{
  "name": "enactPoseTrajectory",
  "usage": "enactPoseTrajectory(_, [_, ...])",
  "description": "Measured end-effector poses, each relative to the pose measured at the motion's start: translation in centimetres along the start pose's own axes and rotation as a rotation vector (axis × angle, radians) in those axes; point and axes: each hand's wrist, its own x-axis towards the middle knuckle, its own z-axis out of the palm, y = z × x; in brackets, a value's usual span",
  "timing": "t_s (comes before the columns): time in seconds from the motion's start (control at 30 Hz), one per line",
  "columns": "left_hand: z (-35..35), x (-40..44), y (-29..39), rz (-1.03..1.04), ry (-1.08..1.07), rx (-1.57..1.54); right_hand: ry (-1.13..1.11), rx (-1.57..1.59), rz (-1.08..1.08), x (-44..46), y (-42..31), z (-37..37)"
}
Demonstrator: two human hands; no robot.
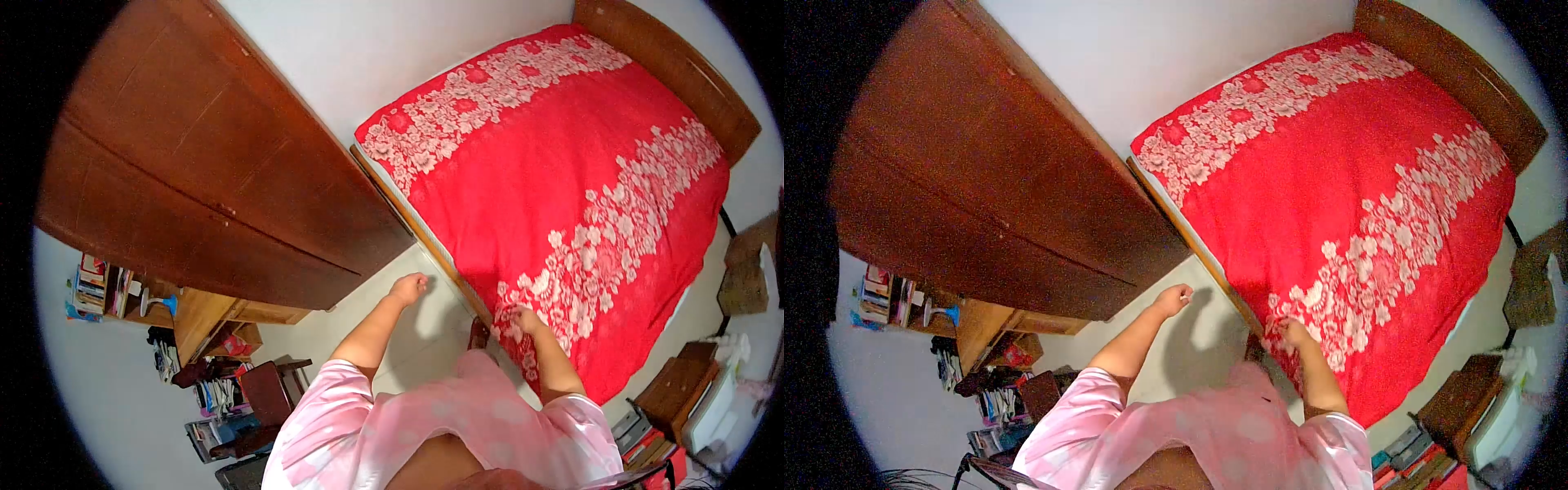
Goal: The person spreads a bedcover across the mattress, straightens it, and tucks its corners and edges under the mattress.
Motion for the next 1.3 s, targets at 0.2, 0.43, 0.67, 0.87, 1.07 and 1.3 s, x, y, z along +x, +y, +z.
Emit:
enactPoseTrajectory(0.2, [-6.3,10.3,-2.1,0.002,0.187,-0.069,-0.1,-0.34,0.066,11.3,-6.1,-4.8])
enactPoseTrajectory(0.43, [-13.0,20.6,-3.0,-0.208,0.248,-0.259,0.013,-0.168,-0.068,22.2,-11.7,-7.1])
enactPoseTrajectory(0.67, [-15.0,38.0,-11.4,-0.438,0.404,-0.376,0.058,0.022,-0.038,30.7,-19.8,-4.2])
enactPoseTrajectory(0.87, [-13.1,50.1,-21.7,-0.683,0.466,-0.249,0.091,0.093,-0.02,40.4,-20.0,1.4])
enactPoseTrajectory(1.07, [-13.8,56.0,-26.7,-0.831,0.455,-1.077,0.019,0.131,0.03,48.3,-22.0,3.1])
enactPoseTrajectory(1.3, [-15.1,58.1,-28.1,-0.707,0.463,-1.088,0.264,-0.078,-0.209,54.6,-26.8,6.0])
